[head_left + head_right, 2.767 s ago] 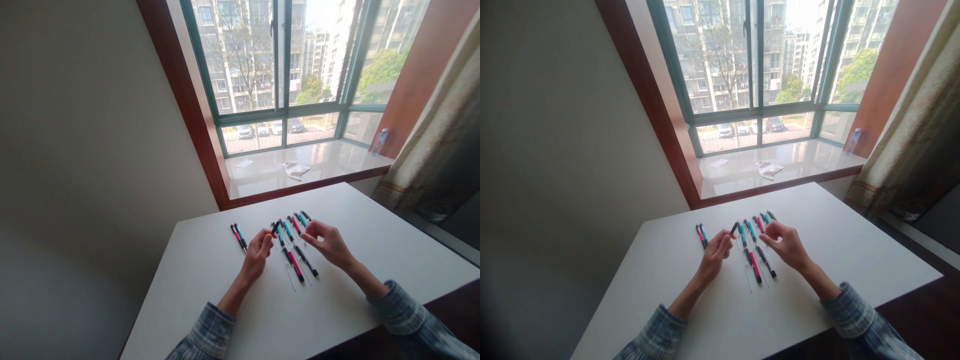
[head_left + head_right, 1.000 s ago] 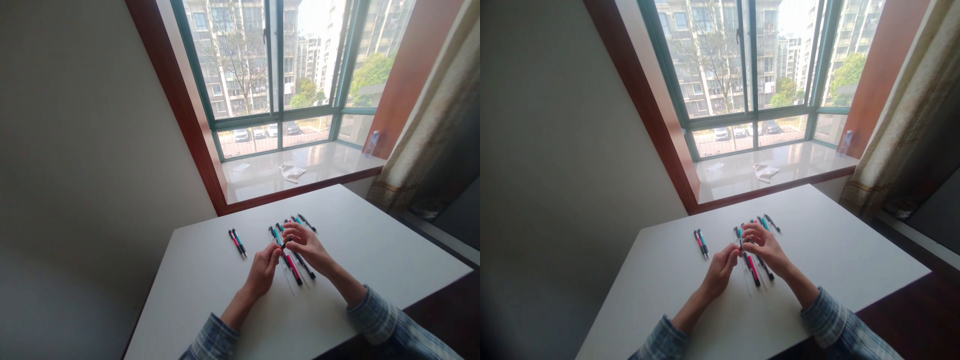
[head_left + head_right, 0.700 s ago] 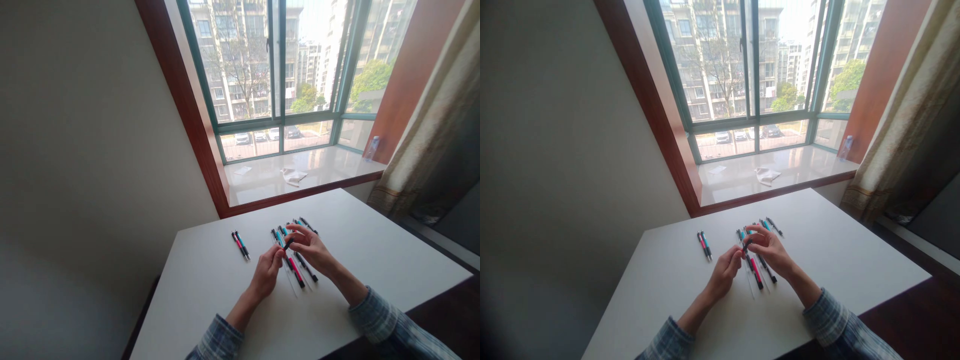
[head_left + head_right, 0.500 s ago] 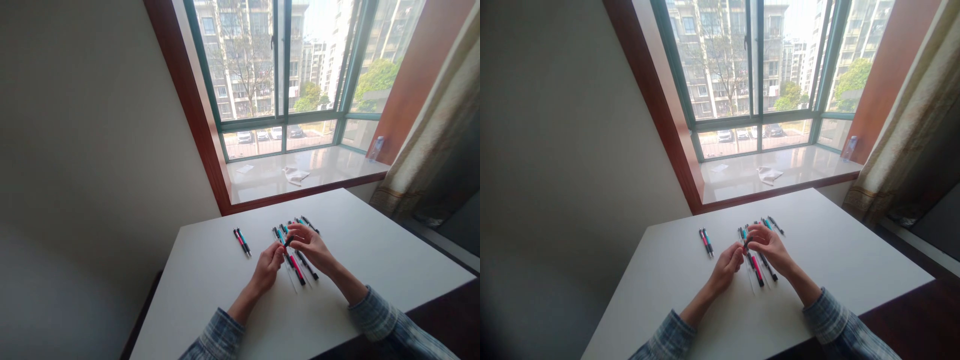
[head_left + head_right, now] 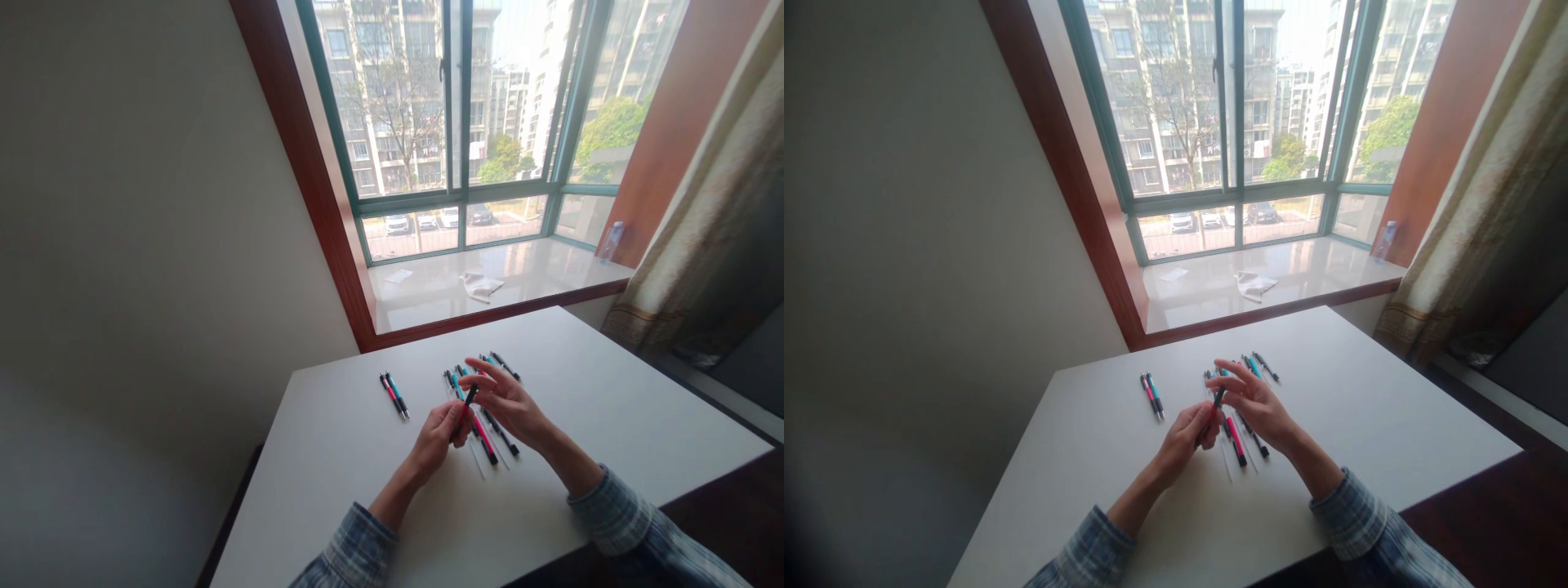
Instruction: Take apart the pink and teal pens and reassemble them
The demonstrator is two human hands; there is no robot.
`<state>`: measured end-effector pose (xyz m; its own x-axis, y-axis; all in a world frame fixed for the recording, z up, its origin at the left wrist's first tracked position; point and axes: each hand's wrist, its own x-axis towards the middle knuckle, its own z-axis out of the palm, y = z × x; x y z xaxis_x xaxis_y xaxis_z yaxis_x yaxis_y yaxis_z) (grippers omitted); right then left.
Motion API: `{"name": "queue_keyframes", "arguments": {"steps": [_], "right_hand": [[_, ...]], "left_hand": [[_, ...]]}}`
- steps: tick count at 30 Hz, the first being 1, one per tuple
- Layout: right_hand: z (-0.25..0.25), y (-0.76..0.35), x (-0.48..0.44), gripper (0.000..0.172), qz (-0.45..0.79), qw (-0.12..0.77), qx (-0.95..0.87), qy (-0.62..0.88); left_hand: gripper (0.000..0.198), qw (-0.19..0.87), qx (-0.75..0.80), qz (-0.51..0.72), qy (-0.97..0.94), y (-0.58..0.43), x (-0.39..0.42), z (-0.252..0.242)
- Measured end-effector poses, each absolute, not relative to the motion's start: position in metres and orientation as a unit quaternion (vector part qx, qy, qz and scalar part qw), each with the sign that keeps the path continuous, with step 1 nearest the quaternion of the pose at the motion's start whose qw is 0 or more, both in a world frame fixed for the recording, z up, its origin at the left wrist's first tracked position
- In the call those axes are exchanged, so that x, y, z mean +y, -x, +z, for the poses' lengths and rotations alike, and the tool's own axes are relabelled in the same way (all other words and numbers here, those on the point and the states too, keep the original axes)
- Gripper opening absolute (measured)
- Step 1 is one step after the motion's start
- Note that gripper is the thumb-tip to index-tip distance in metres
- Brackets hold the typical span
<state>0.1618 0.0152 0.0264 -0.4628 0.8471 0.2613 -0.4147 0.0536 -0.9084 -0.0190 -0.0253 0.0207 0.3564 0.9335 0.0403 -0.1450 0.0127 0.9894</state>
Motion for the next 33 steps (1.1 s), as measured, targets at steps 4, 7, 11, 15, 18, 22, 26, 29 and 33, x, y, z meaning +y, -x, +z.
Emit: {"name": "queue_keyframes", "arguments": {"steps": [4,7,11,15,18,22,26,29,33], "right_hand": [[0.035,-0.157,0.016,0.054,0.596,0.5,-0.579,0.245],[0.045,-0.152,0.019,0.048,0.583,0.503,-0.582,0.261],[0.063,-0.147,0.024,0.055,0.596,0.475,-0.607,0.224],[0.076,-0.144,0.028,0.057,0.588,0.449,-0.648,0.183],[0.081,-0.143,0.03,0.055,0.577,0.457,-0.654,0.173],[0.088,-0.144,0.029,0.06,0.571,0.464,-0.648,0.196],[0.101,-0.148,0.029,0.064,0.558,0.471,-0.649,0.215],[0.114,-0.149,0.031,0.063,0.547,0.484,-0.65,0.212],[0.127,-0.156,0.036,0.057,0.519,0.537,-0.626,0.224]], "left_hand": [[0.05,0.59,0.343,0.464,-0.565,0.016,-0.025,0.022],[0.047,0.589,0.342,0.477,-0.556,0.016,-0.024,0.022],[0.041,0.619,0.305,0.525,-0.498,0.017,-0.023,0.023],[0.04,0.644,0.286,0.551,-0.448,0.019,-0.024,0.026],[0.042,0.66,0.284,0.536,-0.443,0.019,-0.026,0.026],[0.044,0.663,0.297,0.525,-0.444,0.019,-0.027,0.025],[0.045,0.65,0.302,0.524,-0.461,0.02,-0.027,0.026],[0.045,0.639,0.31,0.524,-0.47,0.021,-0.026,0.026],[0.044,0.619,0.329,0.528,-0.48,0.026,-0.023,0.022]]}}
